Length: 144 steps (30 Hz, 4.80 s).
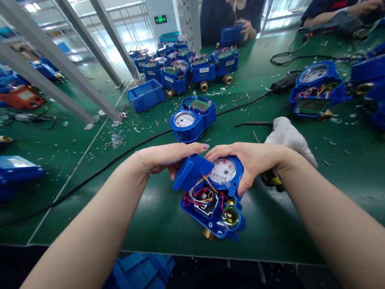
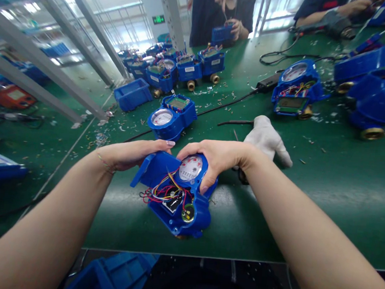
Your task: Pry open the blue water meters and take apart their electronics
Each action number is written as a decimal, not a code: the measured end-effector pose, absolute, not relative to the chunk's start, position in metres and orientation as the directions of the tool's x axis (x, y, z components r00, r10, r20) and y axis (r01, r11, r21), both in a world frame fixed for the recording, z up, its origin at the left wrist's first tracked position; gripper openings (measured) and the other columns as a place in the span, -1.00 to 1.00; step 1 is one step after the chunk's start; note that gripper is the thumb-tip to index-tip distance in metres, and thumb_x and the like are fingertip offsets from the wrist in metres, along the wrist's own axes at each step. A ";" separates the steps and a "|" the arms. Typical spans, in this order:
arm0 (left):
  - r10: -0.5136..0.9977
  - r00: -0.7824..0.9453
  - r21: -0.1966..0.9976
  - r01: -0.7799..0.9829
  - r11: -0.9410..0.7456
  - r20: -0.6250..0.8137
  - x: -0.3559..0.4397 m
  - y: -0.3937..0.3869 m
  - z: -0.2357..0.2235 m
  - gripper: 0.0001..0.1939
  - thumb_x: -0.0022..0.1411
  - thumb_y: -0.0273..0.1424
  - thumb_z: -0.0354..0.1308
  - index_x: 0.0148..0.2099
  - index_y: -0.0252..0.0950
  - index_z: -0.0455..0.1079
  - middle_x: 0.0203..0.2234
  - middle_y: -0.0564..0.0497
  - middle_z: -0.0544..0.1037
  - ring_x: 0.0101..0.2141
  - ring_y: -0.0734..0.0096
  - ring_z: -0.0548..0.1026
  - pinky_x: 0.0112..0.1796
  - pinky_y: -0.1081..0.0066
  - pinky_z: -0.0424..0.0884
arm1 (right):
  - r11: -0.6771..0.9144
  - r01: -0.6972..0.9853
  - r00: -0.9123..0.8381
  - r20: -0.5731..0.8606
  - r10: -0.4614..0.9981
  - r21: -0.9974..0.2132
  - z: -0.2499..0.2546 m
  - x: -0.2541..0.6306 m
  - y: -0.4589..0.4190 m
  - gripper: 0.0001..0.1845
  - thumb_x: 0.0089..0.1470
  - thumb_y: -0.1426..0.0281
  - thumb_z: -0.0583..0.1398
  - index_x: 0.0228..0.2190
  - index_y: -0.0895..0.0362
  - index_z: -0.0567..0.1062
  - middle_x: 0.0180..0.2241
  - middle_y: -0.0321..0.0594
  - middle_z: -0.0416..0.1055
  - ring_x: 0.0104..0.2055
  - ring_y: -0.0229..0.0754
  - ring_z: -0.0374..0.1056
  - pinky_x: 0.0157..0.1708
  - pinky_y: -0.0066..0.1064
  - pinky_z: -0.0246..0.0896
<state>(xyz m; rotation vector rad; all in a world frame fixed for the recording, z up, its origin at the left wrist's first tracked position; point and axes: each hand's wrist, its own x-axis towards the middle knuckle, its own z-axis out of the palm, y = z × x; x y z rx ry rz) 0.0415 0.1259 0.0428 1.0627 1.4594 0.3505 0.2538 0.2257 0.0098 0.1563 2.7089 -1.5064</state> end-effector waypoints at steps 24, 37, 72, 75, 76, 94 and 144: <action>0.909 0.075 0.588 0.784 0.200 -0.409 0.071 0.101 0.084 -0.44 0.05 0.06 0.07 -0.03 -0.20 0.33 -0.37 0.05 0.45 -0.38 0.33 0.40 -0.39 0.39 0.28 | 0.559 0.061 -0.961 0.102 0.256 -0.827 0.001 0.286 0.197 -0.20 -0.29 0.18 0.42 0.03 0.03 0.35 0.07 -0.27 0.22 0.11 -0.10 0.17 0.09 -0.41 0.12; 0.966 -0.038 0.854 0.478 -0.208 0.256 0.043 0.005 0.016 -0.36 -0.03 -0.47 0.31 0.09 0.03 0.25 -0.01 0.02 0.35 0.11 0.25 0.26 0.10 0.28 0.23 | 0.663 0.390 -0.601 0.368 0.709 -0.639 -0.022 0.296 0.099 -0.22 -0.13 0.01 0.31 0.05 0.14 0.29 0.05 0.03 0.18 0.05 0.07 0.21 0.00 -0.10 0.25; 0.993 -0.109 0.990 -0.138 0.024 -0.040 0.084 0.093 -0.008 -0.83 0.05 -0.47 0.21 -0.27 -0.14 0.53 -0.25 0.10 0.56 -0.20 0.46 0.50 -0.20 0.57 0.39 | 0.356 0.913 -0.391 -0.181 0.902 -0.199 -0.021 0.322 0.222 -0.78 0.05 0.23 0.23 -0.29 0.10 0.51 -0.46 -0.12 0.46 -0.40 -0.01 0.40 -0.45 -0.32 0.23; 0.996 -0.088 0.989 -0.147 0.010 -0.023 0.085 0.097 -0.009 -0.81 0.04 -0.48 0.20 -0.28 -0.13 0.54 -0.25 0.08 0.56 -0.19 0.42 0.50 -0.17 0.53 0.38 | 0.357 0.916 -0.384 -0.142 0.912 -0.183 -0.010 0.313 0.264 -0.80 0.17 0.31 0.12 -0.24 0.13 0.50 -0.33 -0.14 0.46 -0.24 -0.06 0.40 -0.28 -0.35 0.24; 0.995 -0.094 0.988 -0.152 0.000 -0.015 0.085 0.097 -0.011 -0.80 0.04 -0.48 0.20 -0.27 -0.14 0.54 -0.25 0.07 0.56 -0.19 0.40 0.50 -0.16 0.52 0.38 | 0.346 0.922 -0.369 -0.121 0.922 -0.172 -0.008 0.307 0.279 -0.76 0.20 0.34 0.09 -0.17 0.16 0.47 -0.26 -0.09 0.45 -0.17 -0.04 0.38 -0.22 -0.33 0.23; 0.996 -0.085 0.981 -0.190 -0.037 0.021 0.081 0.092 -0.021 -0.80 0.04 -0.45 0.15 -0.26 -0.19 0.53 -0.23 0.01 0.54 -0.15 0.29 0.46 -0.10 0.41 0.35 | 0.514 0.831 -0.540 -0.085 0.837 -0.214 -0.044 0.279 0.291 -0.36 -0.14 0.22 0.40 -0.05 0.15 0.33 -0.02 -0.05 0.28 0.01 -0.03 0.23 -0.02 -0.24 0.15; 0.979 -0.101 0.967 -0.170 -0.192 0.177 0.085 0.093 -0.026 -0.65 -0.05 -0.59 0.06 -0.20 -0.20 0.44 -0.31 0.15 0.51 -0.27 0.54 0.46 -0.21 0.56 0.36 | 0.934 0.285 -0.924 -0.198 0.328 0.217 0.094 0.327 0.135 -0.46 -0.34 0.54 0.23 -0.17 0.14 0.51 -0.37 -0.23 0.40 -0.44 -0.20 0.32 -0.42 -0.41 0.32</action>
